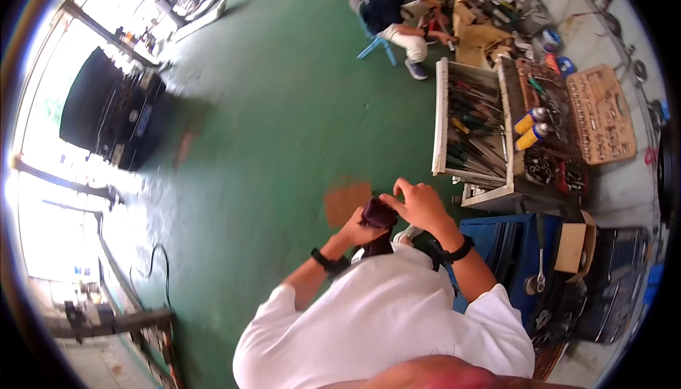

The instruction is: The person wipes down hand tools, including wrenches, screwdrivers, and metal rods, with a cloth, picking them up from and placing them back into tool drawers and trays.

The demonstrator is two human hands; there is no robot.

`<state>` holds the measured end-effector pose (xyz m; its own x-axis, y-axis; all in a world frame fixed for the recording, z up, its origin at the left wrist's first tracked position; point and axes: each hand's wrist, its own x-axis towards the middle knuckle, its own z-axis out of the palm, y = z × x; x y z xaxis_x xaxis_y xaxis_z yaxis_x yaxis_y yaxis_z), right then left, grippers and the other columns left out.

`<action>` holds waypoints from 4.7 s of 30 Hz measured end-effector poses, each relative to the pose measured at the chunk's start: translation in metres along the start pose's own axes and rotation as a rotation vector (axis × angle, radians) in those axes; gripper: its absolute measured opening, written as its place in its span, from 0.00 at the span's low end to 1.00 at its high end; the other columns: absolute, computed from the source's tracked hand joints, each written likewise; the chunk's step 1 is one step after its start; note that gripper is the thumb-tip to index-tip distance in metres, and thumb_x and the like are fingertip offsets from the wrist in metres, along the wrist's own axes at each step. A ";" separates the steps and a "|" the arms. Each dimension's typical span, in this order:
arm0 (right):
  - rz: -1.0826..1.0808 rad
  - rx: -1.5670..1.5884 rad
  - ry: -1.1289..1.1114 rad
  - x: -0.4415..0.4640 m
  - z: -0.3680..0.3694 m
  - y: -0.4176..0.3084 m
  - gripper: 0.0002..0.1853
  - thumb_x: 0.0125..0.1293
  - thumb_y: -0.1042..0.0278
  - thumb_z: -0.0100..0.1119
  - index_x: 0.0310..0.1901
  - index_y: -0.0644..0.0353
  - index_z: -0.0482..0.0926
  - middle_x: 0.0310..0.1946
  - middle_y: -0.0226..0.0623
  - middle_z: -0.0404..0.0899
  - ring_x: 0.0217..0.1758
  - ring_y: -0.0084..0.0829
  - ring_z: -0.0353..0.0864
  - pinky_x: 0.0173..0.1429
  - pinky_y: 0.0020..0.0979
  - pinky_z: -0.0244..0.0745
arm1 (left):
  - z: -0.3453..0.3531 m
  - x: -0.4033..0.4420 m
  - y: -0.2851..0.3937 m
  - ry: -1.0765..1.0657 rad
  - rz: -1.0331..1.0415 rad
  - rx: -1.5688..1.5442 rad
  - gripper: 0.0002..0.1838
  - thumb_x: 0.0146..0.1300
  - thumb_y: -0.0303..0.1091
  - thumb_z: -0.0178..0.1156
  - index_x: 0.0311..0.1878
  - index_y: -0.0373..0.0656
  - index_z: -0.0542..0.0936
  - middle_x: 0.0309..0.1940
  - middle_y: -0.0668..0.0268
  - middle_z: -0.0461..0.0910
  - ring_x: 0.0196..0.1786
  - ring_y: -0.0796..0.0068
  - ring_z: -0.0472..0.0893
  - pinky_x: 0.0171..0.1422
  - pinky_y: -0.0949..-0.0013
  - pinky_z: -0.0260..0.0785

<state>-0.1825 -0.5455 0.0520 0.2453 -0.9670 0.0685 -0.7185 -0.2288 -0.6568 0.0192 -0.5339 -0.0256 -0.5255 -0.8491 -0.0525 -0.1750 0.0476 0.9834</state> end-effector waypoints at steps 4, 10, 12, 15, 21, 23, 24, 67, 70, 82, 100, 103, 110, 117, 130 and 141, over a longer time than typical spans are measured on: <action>0.042 0.223 0.197 -0.014 0.013 -0.020 0.21 0.69 0.46 0.62 0.42 0.59 0.74 0.14 0.44 0.74 0.21 0.47 0.80 0.26 0.43 0.70 | 0.001 -0.011 0.001 0.066 0.126 0.126 0.15 0.51 0.30 0.69 0.42 0.42 0.76 0.32 0.64 0.82 0.38 0.73 0.82 0.43 0.65 0.75; 0.233 0.266 0.186 -0.064 0.018 -0.035 0.21 0.70 0.47 0.59 0.44 0.60 0.72 0.20 0.46 0.79 0.25 0.49 0.82 0.27 0.41 0.72 | 0.016 -0.039 0.022 -0.091 -0.196 -0.051 0.22 0.52 0.29 0.68 0.50 0.43 0.73 0.38 0.61 0.80 0.42 0.70 0.83 0.45 0.63 0.76; 0.205 0.297 0.222 -0.077 0.024 -0.033 0.22 0.69 0.45 0.60 0.44 0.60 0.73 0.21 0.46 0.80 0.26 0.48 0.83 0.27 0.40 0.73 | 0.020 -0.044 0.023 -0.106 0.036 0.109 0.23 0.52 0.30 0.68 0.52 0.42 0.72 0.41 0.60 0.80 0.44 0.67 0.83 0.49 0.61 0.75; 0.221 0.244 0.138 -0.090 0.022 -0.042 0.28 0.63 0.40 0.66 0.47 0.58 0.73 0.21 0.45 0.79 0.27 0.45 0.84 0.31 0.39 0.75 | 0.022 -0.056 0.030 -0.148 0.022 0.023 0.34 0.51 0.32 0.69 0.62 0.45 0.69 0.48 0.58 0.81 0.49 0.62 0.83 0.55 0.60 0.75; 0.018 0.291 0.059 -0.080 0.018 -0.076 0.37 0.52 0.45 0.77 0.56 0.55 0.68 0.30 0.44 0.84 0.35 0.46 0.86 0.39 0.41 0.79 | 0.010 -0.075 0.031 0.028 0.133 0.109 0.50 0.48 0.27 0.71 0.75 0.48 0.57 0.46 0.58 0.82 0.48 0.63 0.83 0.55 0.62 0.76; 0.026 0.301 0.028 -0.069 0.029 -0.074 0.36 0.53 0.47 0.76 0.56 0.55 0.67 0.30 0.44 0.84 0.34 0.46 0.86 0.39 0.41 0.79 | 0.006 -0.076 0.042 0.085 0.037 0.066 0.53 0.47 0.26 0.71 0.77 0.45 0.53 0.45 0.58 0.82 0.49 0.62 0.83 0.58 0.62 0.75; 0.037 0.315 0.046 -0.065 0.035 -0.071 0.35 0.54 0.50 0.76 0.56 0.56 0.67 0.30 0.44 0.84 0.34 0.46 0.86 0.38 0.41 0.79 | 0.009 -0.081 0.042 0.103 0.034 0.053 0.53 0.47 0.26 0.71 0.77 0.45 0.53 0.45 0.58 0.82 0.49 0.62 0.83 0.58 0.62 0.75; -0.046 0.677 0.471 -0.067 0.021 0.010 0.66 0.49 0.50 0.82 0.79 0.57 0.40 0.59 0.44 0.70 0.62 0.38 0.73 0.69 0.39 0.66 | 0.027 0.014 0.057 -0.095 0.304 0.264 0.25 0.41 0.22 0.65 0.49 0.38 0.79 0.46 0.50 0.80 0.52 0.43 0.78 0.57 0.53 0.72; -0.071 0.656 0.474 -0.072 0.021 0.012 0.68 0.51 0.50 0.81 0.79 0.56 0.35 0.61 0.48 0.72 0.62 0.41 0.75 0.69 0.40 0.67 | 0.032 0.009 0.039 -0.081 0.298 0.307 0.22 0.44 0.21 0.64 0.48 0.37 0.79 0.44 0.54 0.83 0.46 0.55 0.84 0.52 0.60 0.76; -0.045 0.113 0.377 -0.108 -0.012 0.004 0.54 0.63 0.67 0.68 0.80 0.44 0.37 0.49 0.55 0.80 0.43 0.53 0.81 0.49 0.47 0.76 | 0.071 0.029 0.006 -0.323 -0.079 -0.475 0.36 0.62 0.15 0.59 0.71 0.41 0.57 0.61 0.60 0.73 0.61 0.70 0.76 0.59 0.66 0.76; 0.349 0.199 0.958 -0.154 -0.041 0.010 0.68 0.51 0.57 0.81 0.79 0.63 0.33 0.42 0.57 0.81 0.39 0.47 0.85 0.46 0.38 0.78 | 0.104 0.048 0.047 -0.271 0.442 0.526 0.22 0.48 0.25 0.74 0.46 0.36 0.77 0.37 0.51 0.82 0.39 0.51 0.84 0.42 0.59 0.76; 0.223 0.219 0.932 -0.130 -0.046 0.005 0.63 0.51 0.60 0.80 0.79 0.57 0.42 0.35 0.52 0.81 0.35 0.43 0.83 0.44 0.37 0.78 | 0.100 0.036 0.052 -0.239 0.265 0.329 0.22 0.55 0.30 0.72 0.50 0.36 0.75 0.40 0.49 0.84 0.44 0.52 0.86 0.46 0.56 0.77; 0.124 0.311 0.676 -0.101 -0.031 -0.011 0.42 0.57 0.59 0.76 0.71 0.57 0.65 0.46 0.52 0.84 0.46 0.46 0.86 0.50 0.39 0.80 | 0.072 0.028 0.052 -0.220 0.197 -0.247 0.28 0.64 0.21 0.62 0.66 0.37 0.65 0.55 0.57 0.79 0.58 0.69 0.80 0.56 0.67 0.74; -0.088 0.299 0.680 -0.064 -0.009 -0.019 0.23 0.66 0.60 0.67 0.58 0.63 0.79 0.36 0.50 0.83 0.36 0.48 0.83 0.43 0.40 0.78 | 0.038 0.002 0.076 -0.080 -0.211 -0.282 0.28 0.59 0.18 0.61 0.62 0.41 0.65 0.48 0.64 0.76 0.46 0.75 0.79 0.48 0.72 0.75; -0.055 0.385 0.294 -0.068 -0.002 -0.043 0.39 0.63 0.49 0.69 0.73 0.47 0.65 0.62 0.52 0.65 0.61 0.54 0.73 0.66 0.43 0.71 | 0.029 0.000 0.083 -0.033 0.098 -0.708 0.38 0.61 0.13 0.50 0.76 0.42 0.56 0.65 0.60 0.70 0.64 0.65 0.76 0.68 0.63 0.72; -0.066 0.325 0.292 -0.080 0.002 -0.027 0.38 0.61 0.47 0.71 0.65 0.62 0.68 0.48 0.52 0.83 0.49 0.48 0.85 0.56 0.40 0.79 | 0.029 -0.022 0.053 0.080 0.327 0.403 0.33 0.55 0.15 0.62 0.62 0.32 0.57 0.49 0.45 0.80 0.53 0.44 0.82 0.55 0.54 0.77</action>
<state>-0.1813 -0.4619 0.0626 0.0558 -0.9531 0.2974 -0.4537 -0.2895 -0.8428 -0.0025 -0.4978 0.0223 -0.5441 -0.7926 0.2752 -0.3268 0.5023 0.8006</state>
